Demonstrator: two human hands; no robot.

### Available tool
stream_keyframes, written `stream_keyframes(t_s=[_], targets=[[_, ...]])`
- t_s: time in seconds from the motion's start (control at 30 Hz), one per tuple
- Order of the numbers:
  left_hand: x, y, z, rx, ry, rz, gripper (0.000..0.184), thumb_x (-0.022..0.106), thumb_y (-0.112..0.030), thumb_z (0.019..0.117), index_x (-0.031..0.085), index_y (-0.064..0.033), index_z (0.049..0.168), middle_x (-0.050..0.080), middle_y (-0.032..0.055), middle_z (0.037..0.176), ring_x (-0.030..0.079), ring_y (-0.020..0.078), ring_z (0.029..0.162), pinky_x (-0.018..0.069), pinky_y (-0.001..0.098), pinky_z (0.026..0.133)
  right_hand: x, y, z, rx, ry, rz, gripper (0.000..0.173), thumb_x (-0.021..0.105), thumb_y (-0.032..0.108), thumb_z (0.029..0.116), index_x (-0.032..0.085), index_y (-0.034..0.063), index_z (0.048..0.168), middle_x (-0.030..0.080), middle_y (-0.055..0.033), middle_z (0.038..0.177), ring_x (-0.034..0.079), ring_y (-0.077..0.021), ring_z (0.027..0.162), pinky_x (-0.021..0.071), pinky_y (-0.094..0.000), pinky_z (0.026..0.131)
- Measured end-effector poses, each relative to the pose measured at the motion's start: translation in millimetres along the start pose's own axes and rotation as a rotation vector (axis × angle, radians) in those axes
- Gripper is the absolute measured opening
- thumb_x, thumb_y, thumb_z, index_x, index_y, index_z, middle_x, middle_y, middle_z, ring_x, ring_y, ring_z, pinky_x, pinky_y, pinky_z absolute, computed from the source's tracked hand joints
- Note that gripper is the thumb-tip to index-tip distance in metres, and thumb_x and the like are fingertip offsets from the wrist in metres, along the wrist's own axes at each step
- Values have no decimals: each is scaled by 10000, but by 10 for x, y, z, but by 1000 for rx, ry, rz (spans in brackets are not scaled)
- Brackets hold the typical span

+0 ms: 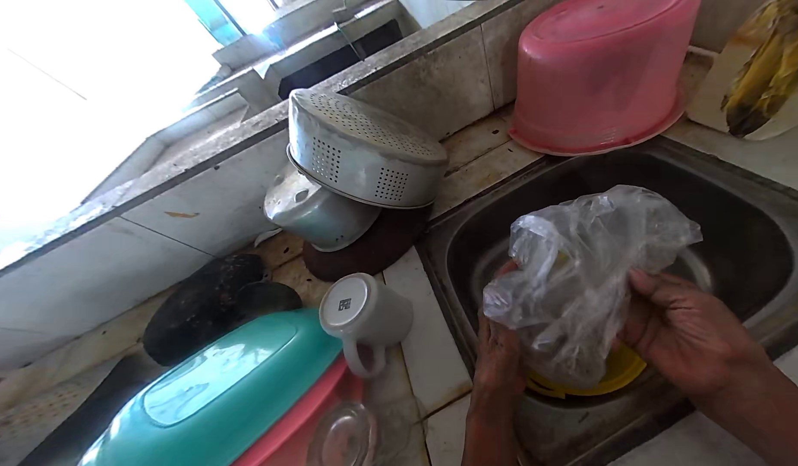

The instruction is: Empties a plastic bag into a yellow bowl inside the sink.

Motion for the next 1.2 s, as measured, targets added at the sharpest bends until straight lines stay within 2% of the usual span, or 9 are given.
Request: stream_keyframes(t_s=[0.17,0.33,0.5,0.73,0.83,0.93,1.07,1.17,1.2], targets=[[-107,38,-73,-104,-133,-210,210,329,-134,1030,537,-152,1041,677,-70,788,679,18,746,591,232,682,49,76,-18,-267,170,-345,325,424,49,996,720,139,896,711,9,769,661,-63,646,579,-213,616],[-114,67,-69,-137,-15,-507,117,642,-266,940,692,-162,917,734,20,792,726,115,734,616,296,675,34,229,-65,-486,131,-445,339,511,-31,931,779,172,887,747,77,888,684,1,831,578,-171,762],[-37,45,14,-116,162,-569,176,790,-266,856,750,-138,969,759,62,872,747,160,805,631,331,737,71,333,-127,-694,240,-313,319,545,-4,953,794,193,916,749,80,940,690,-10,885,594,-205,822],[1,18,28,-92,185,-548,205,715,-335,928,724,-190,1072,760,36,956,745,148,878,630,332,779,83,363,-216,-810,295,-306,239,598,120,989,795,256,987,749,114,966,695,0,900,603,-214,819],[12,33,30,-101,199,-559,240,730,-355,913,723,-186,1084,761,37,970,746,153,895,629,340,793,185,298,-272,-819,369,-546,178,599,291,1027,738,299,1137,718,167,1037,671,38,937,584,-172,823],[44,27,32,-106,248,-557,331,743,-387,897,703,-203,1170,758,29,1015,742,149,926,628,334,805,293,175,-365,-819,461,-839,364,548,405,1042,612,241,1360,632,115,1273,598,-1,1177,544,-206,979],[33,-20,38,-87,357,-567,457,778,-428,848,681,-196,1230,760,31,1043,742,145,958,623,325,834,293,214,-381,-989,353,-1129,378,480,431,1061,645,183,1293,603,71,1256,515,8,1259,464,-182,1045],[-2,-13,43,-149,285,-555,460,814,-351,834,663,-170,1230,753,57,1011,746,166,925,629,336,809,250,229,-276,-987,324,-1232,426,492,424,1049,660,152,1329,610,2,1372,468,-117,1382,380,-375,1171],[-10,1,39,-186,193,-513,409,771,-310,884,637,-161,1240,747,66,995,747,171,896,634,331,778,231,208,-231,-942,323,-1260,431,509,416,1034,660,146,1333,618,3,1357,491,-109,1356,398,-365,1154]])
Point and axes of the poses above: each hand's wrist, its own z-axis towards the middle knuckle, its own x-axis out of the palm, y = z × x, the point moved 7 cm from there along z, towards the middle knuckle
